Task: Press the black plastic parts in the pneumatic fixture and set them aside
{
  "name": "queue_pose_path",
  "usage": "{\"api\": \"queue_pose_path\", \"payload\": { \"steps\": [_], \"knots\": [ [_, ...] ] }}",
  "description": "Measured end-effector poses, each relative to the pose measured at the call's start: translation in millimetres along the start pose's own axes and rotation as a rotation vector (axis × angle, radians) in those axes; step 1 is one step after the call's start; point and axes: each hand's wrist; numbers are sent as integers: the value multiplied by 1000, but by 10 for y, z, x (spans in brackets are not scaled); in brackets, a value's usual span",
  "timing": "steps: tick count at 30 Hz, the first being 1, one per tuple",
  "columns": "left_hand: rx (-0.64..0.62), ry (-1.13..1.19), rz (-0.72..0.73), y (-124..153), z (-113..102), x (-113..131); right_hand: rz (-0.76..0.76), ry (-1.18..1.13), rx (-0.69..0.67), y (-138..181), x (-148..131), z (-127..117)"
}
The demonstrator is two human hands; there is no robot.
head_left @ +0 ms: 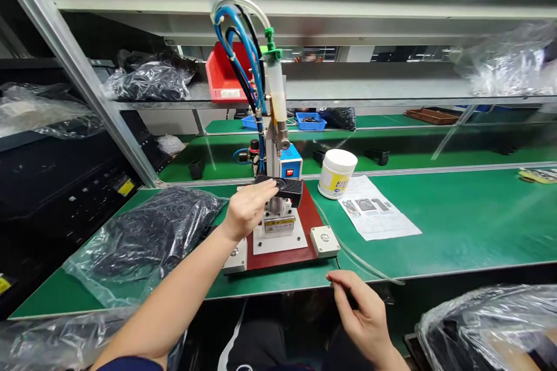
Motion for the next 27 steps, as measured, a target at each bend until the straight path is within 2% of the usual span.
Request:
{"api": "queue_pose_path", "payload": {
  "steps": [2,4,7,11,13,16,21,25,27],
  "knots": [
    [-16,2,12,-107,140,-24,30,25,23,68,24,-82],
    [-33,-7,7,-144,192,-43,64,49,48,127,52,-149],
    [-83,-18,-30,-150,174,-41,87,52,59,166,79,-174],
    [-227,-109,-55,-171,109,2,77,9,61,145,77,-99],
    [-238,-162,-47,-183,96,21,69,-10,61,134,74,-63],
    [-247,-190,-38,-185,111,35,68,-12,62,142,78,-49],
    [-384,-220,-13,-193,188,38,83,-6,45,169,90,-67],
    [-387,-201,-45,-201,137,64,85,-5,16,126,134,-45],
    [-278,-161,-84,-88,20,105,86,48,24,81,194,-31]
  ]
}}
Point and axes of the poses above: each hand's wrist, its own y-axis away from the middle knuckle, its own z-axis out of the palm, x = y × z, and after that the axes turned 4 degrees about -z, right-handed
